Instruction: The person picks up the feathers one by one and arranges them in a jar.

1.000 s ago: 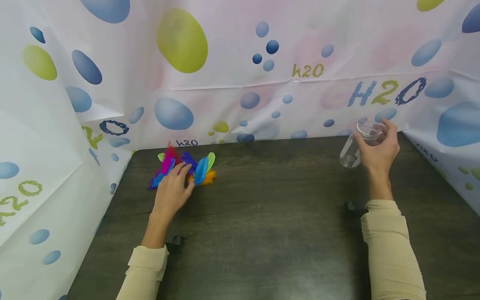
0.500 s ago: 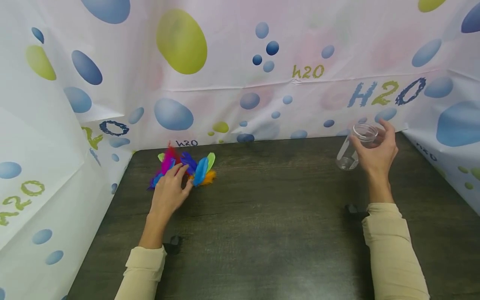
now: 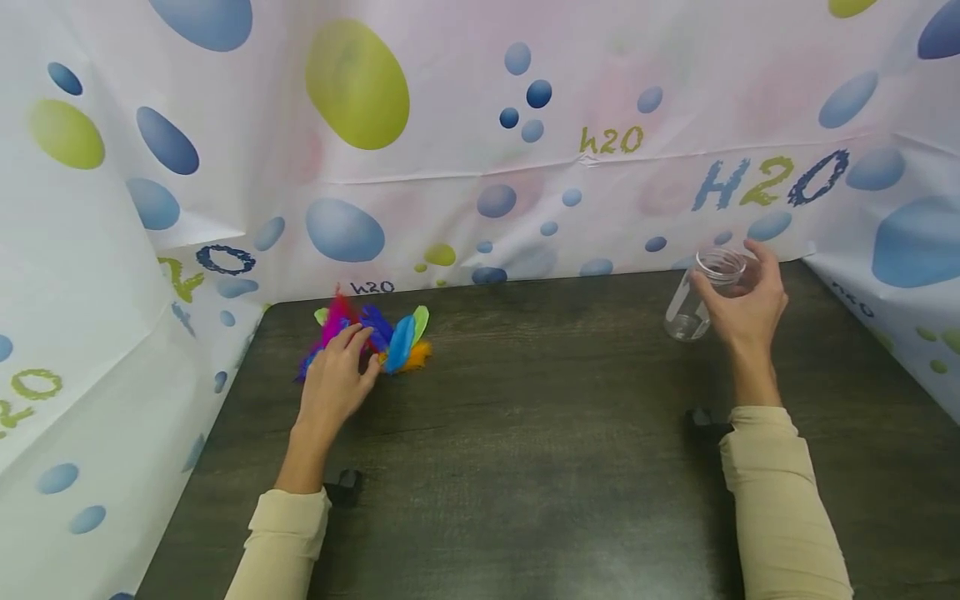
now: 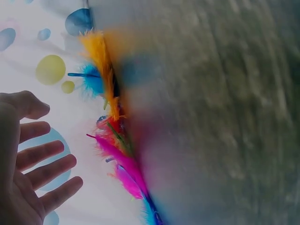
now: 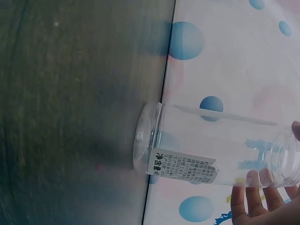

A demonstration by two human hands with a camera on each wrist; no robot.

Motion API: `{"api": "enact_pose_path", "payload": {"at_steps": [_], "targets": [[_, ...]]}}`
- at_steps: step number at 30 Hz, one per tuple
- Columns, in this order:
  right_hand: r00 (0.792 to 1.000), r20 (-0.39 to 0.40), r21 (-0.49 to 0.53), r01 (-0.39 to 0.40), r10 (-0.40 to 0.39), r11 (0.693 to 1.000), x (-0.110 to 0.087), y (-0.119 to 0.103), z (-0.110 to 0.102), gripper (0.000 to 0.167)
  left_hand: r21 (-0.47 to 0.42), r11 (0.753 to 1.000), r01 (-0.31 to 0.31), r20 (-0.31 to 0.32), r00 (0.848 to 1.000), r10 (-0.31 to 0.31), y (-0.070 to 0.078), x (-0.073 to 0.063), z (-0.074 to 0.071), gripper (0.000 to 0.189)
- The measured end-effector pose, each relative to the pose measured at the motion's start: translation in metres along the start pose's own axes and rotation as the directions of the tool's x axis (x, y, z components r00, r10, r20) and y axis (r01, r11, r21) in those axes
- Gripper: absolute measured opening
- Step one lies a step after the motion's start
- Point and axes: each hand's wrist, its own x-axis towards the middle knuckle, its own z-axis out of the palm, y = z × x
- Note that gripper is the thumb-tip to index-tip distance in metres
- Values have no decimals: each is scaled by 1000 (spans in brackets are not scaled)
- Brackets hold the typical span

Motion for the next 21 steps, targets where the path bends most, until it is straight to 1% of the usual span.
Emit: {"api": "enact_pose_path", "payload": {"at_steps": [3,7,10,13,17,21], "targets": [[1000,4,12,2,-2,1000,-1,1,1,73,-7,1000,9,1,1000,-9,2,1,-1,40],[1000,7,26,23,-23,999,-1,2,1,73,-9,1000,10,0,1000,-10,4,1,-2,40],[999,6,36,33,-33,999,-2,3,0,72,-13,1000,5,-15,1000,-5,3,0,-1,40],[1000,9,42,26,-26,999,-2,2,0,72,-15,1000,3,-27,1000,-3,2,-1,0,41],[1000,21,44,23,-24,999,-3,1,0,73,-17,1000,3,-30,1000,-3,0,-2,0,41],[999,30,55,36,-38,998,-5,2,1,73,-16,1000,-2,-35,999,1,-1,-2,1,41]]}}
